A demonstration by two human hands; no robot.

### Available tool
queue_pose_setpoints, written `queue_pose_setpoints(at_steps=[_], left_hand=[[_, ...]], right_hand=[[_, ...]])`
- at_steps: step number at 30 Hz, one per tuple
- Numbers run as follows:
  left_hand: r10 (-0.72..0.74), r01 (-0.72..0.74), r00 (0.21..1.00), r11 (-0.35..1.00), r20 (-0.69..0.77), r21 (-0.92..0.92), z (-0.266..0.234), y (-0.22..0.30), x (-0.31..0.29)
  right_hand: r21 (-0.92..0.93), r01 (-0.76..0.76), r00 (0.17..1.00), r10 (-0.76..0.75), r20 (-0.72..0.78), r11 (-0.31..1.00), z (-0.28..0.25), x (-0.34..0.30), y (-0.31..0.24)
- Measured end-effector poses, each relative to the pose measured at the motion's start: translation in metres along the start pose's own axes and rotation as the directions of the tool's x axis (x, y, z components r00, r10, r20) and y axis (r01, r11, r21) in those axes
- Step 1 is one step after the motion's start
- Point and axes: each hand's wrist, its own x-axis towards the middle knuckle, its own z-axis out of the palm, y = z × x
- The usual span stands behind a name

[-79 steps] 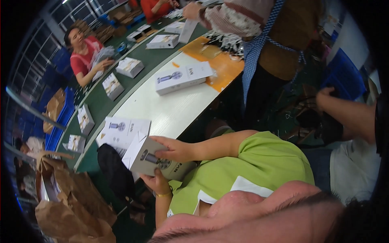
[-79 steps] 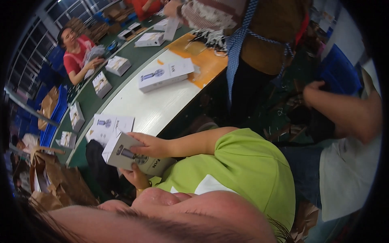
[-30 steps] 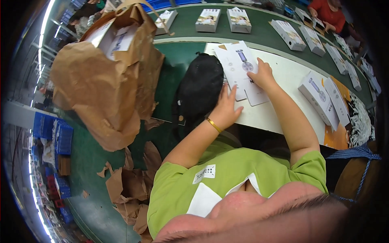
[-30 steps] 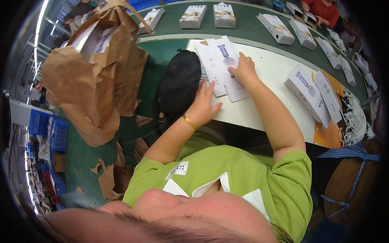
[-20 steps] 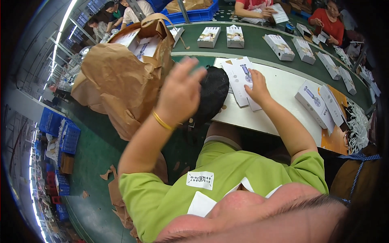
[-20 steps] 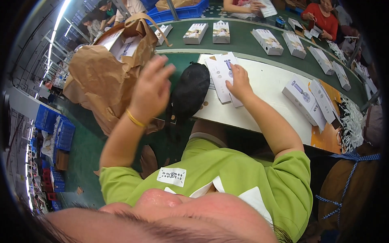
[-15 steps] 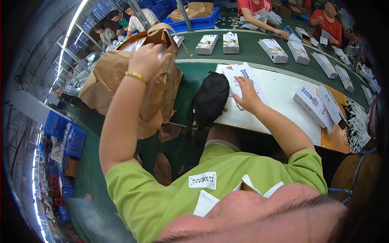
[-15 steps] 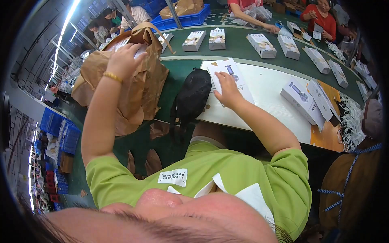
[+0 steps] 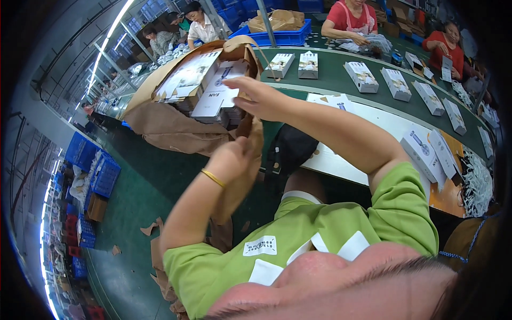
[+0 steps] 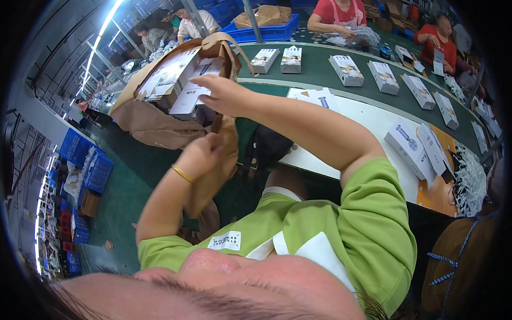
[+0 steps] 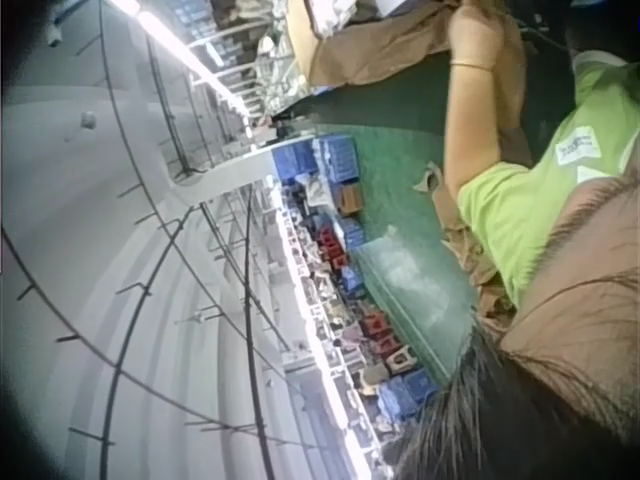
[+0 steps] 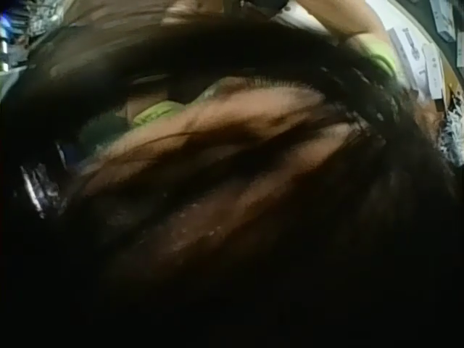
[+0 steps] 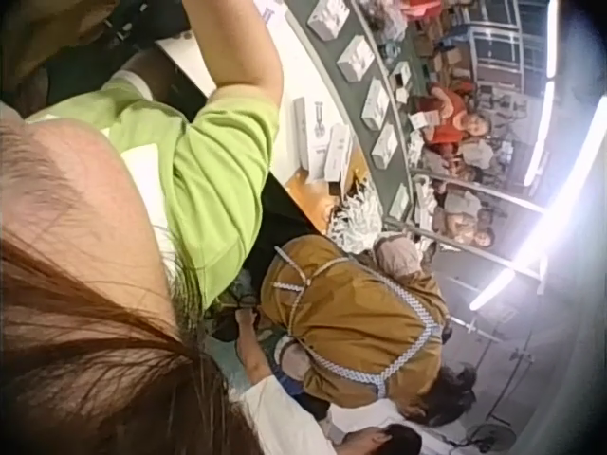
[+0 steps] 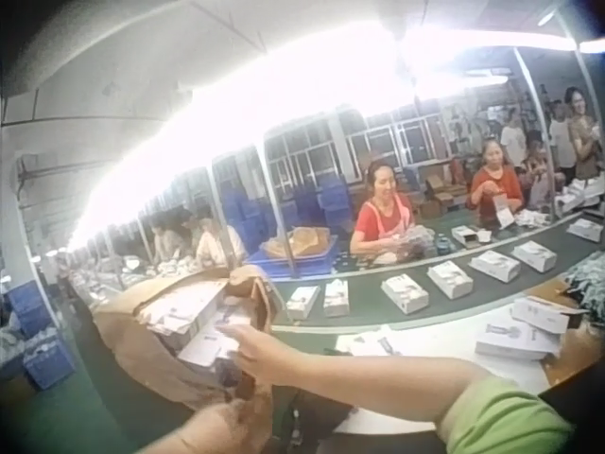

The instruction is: Assemble and fold product boxes on an assembly line.

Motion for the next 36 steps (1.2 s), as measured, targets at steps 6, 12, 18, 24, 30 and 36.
queue_pose_setpoints(at_steps=[6,12,18,24,30,36], left_hand=[[0.028,-0.047,0.997,0.955,-0.068,-0.294,0.099,0.021,0.019],[0.091,-0.115,0.993,0.905,-0.079,-0.408,0.158,0.01,0.025],[0.079,-0.046,0.995,0.913,0.065,-0.406,0.162,0.017,0.037],[0.193,-0.257,0.958,0.908,-0.214,-0.33,0.148,0.009,0.033],[0.204,-0.273,0.593,0.961,-0.779,0.044,0.107,-0.009,0.038],[0.118,-0.06,0.787,0.992,-0.605,0.115,0.106,-0.034,0.047]], right_hand=[[-0.032,-0.703,0.711,0.701,-0.047,0.711,0.053,0.064,0.056],[0.099,-0.896,0.443,0.878,0.18,0.432,0.025,0.042,0.087],[0.42,-0.902,0.265,0.894,0.362,0.098,0.033,0.04,0.088],[0.665,-0.739,0.347,0.905,0.246,0.103,0.057,0.041,0.094],[0.793,-0.608,0.374,0.897,0.236,0.044,0.054,0.047,0.073],[0.874,-0.485,0.417,0.867,0.271,-0.04,0.039,0.053,0.058]])
